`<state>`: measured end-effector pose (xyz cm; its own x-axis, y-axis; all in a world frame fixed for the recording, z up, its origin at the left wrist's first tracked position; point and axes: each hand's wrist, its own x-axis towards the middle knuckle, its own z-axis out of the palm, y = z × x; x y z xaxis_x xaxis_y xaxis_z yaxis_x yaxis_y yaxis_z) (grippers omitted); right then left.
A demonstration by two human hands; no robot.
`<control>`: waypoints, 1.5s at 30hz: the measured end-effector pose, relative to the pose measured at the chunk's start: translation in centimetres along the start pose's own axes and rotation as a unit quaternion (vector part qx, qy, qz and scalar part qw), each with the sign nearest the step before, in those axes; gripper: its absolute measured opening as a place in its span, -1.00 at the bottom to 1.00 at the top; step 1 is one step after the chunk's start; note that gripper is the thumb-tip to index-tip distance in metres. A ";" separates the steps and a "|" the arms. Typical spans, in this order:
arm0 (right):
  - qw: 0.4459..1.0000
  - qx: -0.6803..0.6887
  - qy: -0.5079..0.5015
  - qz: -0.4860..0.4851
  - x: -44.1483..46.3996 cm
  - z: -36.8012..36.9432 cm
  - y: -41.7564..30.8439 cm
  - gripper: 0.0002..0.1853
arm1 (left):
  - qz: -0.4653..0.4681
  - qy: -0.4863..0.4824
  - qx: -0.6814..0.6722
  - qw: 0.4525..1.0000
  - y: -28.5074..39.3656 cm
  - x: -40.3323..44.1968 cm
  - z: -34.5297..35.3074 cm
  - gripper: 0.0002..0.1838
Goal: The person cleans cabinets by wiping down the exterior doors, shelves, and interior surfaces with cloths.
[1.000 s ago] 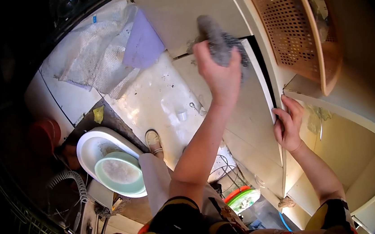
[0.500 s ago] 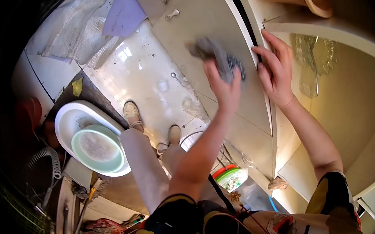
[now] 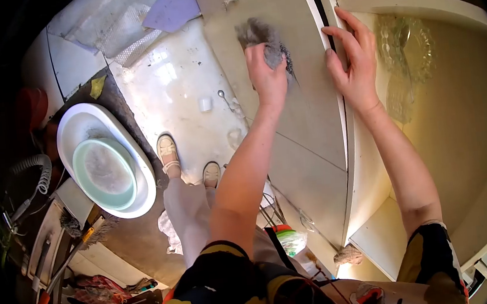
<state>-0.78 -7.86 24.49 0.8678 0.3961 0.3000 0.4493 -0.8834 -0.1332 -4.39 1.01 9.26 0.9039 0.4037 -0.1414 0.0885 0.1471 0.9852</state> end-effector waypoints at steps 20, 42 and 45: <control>1.000 -0.013 -0.012 0.003 -0.1 -0.1 -0.1 -0.68 | -0.026 -0.145 -0.016 0.989 4.0 -12.9 -2.2 -0.55; 0.999 0.040 -0.009 0.011 -0.2 -0.3 0.4 -0.68 | -0.070 -0.237 -0.069 0.967 6.8 -17.9 -3.6 -0.49; 0.996 0.081 0.000 0.028 -0.4 -0.1 0.4 -0.68 | -0.070 -0.168 -0.070 0.981 5.8 -14.2 -2.4 -0.52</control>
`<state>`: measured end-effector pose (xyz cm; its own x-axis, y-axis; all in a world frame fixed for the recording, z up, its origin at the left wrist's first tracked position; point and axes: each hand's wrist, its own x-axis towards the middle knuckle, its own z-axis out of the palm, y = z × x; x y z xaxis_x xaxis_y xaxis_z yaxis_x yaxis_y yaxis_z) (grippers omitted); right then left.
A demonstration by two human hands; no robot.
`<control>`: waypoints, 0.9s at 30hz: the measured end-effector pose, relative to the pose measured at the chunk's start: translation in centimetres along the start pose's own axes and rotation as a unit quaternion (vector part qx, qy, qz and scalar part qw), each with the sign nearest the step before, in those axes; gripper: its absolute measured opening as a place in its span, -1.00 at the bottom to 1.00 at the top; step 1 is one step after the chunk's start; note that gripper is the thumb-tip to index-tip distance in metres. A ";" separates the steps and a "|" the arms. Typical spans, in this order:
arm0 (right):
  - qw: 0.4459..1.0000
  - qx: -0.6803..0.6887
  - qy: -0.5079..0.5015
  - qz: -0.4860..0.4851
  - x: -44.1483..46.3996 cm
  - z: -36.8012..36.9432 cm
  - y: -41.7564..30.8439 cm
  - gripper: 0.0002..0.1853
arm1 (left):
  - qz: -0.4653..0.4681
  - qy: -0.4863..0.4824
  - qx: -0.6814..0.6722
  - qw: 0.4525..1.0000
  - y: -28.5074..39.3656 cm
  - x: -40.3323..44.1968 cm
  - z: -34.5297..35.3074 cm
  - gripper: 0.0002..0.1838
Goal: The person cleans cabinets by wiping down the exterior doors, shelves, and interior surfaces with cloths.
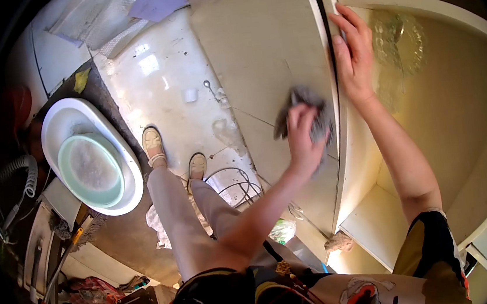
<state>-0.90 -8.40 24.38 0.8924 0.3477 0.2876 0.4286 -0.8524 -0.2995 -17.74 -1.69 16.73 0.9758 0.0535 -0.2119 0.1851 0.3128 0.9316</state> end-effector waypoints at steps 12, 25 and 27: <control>0.998 -0.038 -0.055 0.020 0.4 -0.6 -1.1 -0.66 | -0.126 0.137 0.061 0.981 -8.4 1.7 0.0 -0.31; 0.992 -0.053 -0.114 0.020 0.7 -0.7 -1.5 -0.65 | 0.010 0.157 -0.024 0.987 -10.8 7.3 -2.2 -0.42; 0.990 -0.068 -0.125 0.018 0.8 -0.8 -1.5 -0.64 | -0.054 0.178 -0.041 0.982 -13.3 7.8 -2.5 -0.39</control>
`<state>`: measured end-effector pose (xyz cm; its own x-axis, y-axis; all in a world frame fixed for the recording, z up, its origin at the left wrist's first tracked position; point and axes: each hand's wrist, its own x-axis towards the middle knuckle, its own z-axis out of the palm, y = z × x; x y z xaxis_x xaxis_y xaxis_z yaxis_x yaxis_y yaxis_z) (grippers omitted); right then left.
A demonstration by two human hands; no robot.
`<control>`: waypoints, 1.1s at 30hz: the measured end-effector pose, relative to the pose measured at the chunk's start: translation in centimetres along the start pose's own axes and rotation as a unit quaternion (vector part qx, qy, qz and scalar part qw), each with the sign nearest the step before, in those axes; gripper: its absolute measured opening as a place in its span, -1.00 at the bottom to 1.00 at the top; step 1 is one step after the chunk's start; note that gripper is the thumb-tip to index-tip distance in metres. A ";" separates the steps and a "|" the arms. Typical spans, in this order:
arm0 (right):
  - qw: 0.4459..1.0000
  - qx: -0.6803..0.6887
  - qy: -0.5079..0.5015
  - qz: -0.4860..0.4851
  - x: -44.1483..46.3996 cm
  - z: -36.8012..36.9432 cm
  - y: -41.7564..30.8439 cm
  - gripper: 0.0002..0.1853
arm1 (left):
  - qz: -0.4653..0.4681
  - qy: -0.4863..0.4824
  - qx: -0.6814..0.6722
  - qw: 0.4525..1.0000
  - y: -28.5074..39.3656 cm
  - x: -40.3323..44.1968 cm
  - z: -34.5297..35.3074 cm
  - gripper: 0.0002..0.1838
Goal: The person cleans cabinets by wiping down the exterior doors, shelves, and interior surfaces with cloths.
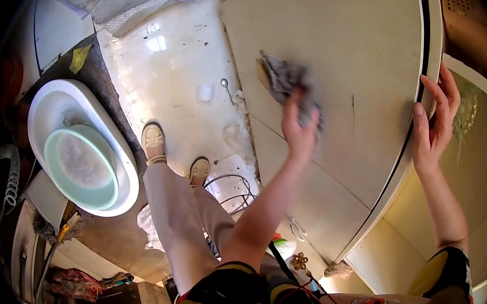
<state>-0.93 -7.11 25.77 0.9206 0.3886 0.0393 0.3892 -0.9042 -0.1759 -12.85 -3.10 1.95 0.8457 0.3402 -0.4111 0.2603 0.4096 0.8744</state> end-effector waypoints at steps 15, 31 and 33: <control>0.996 -0.082 -0.007 -0.022 0.1 0.0 -0.3 -0.63 | -0.017 0.015 0.025 0.999 -0.3 1.0 0.6 -0.39; 0.997 -0.066 -0.032 -0.032 -0.2 0.2 0.5 -0.56 | -0.273 0.053 -0.061 0.959 -9.3 -7.7 -2.7 -0.30; 0.996 -0.083 -0.036 -0.025 -0.3 0.0 0.6 -0.56 | -0.305 0.122 -0.022 0.944 -13.8 -4.8 -3.0 -0.33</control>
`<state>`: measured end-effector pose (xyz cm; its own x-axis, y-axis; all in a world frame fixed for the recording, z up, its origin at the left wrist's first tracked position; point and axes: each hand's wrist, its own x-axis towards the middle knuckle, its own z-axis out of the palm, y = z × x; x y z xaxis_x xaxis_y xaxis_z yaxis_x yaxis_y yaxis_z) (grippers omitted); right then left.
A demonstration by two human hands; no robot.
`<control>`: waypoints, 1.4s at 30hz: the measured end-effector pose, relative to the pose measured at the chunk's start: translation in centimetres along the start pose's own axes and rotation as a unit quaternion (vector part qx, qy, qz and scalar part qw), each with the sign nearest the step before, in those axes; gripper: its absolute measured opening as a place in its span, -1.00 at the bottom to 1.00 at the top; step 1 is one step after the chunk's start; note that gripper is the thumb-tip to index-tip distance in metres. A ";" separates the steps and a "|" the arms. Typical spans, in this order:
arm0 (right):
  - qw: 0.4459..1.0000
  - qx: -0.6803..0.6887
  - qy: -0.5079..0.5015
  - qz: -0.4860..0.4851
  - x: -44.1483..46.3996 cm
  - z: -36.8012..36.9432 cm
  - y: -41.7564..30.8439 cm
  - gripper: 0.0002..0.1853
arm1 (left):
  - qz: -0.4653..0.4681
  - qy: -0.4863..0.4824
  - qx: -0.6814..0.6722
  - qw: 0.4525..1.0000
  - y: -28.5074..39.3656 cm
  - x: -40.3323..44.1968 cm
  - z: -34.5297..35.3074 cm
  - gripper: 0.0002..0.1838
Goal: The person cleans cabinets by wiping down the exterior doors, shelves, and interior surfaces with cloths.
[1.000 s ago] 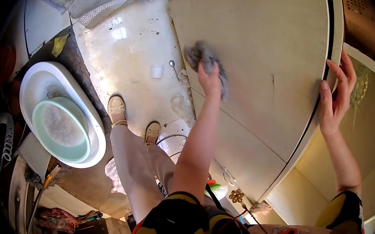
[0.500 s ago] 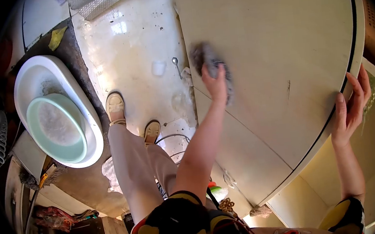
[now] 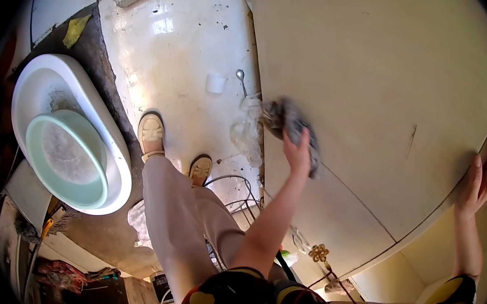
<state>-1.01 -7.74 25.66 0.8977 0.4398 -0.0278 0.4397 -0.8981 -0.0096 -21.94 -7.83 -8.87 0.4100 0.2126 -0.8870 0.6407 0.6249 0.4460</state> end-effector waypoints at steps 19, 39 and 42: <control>0.998 -0.020 -0.023 0.047 -0.9 -0.8 1.2 -0.52 | 0.239 -0.082 -0.099 0.962 19.3 29.7 10.0 -0.42; 0.998 -0.033 -0.017 0.053 -0.9 -0.7 0.9 -0.50 | 0.164 -0.090 -0.096 0.978 17.4 33.4 9.7 -0.41; 0.997 -0.059 -0.034 0.037 -0.6 -0.7 0.7 -0.51 | 0.189 -0.128 -0.128 0.965 19.5 34.8 9.9 -0.49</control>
<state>-1.23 -8.59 26.35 0.9258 0.3668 -0.0915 0.3755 -0.9200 0.1118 11.28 4.31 -29.83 0.7505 0.2904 -0.5936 0.2459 0.7111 0.6587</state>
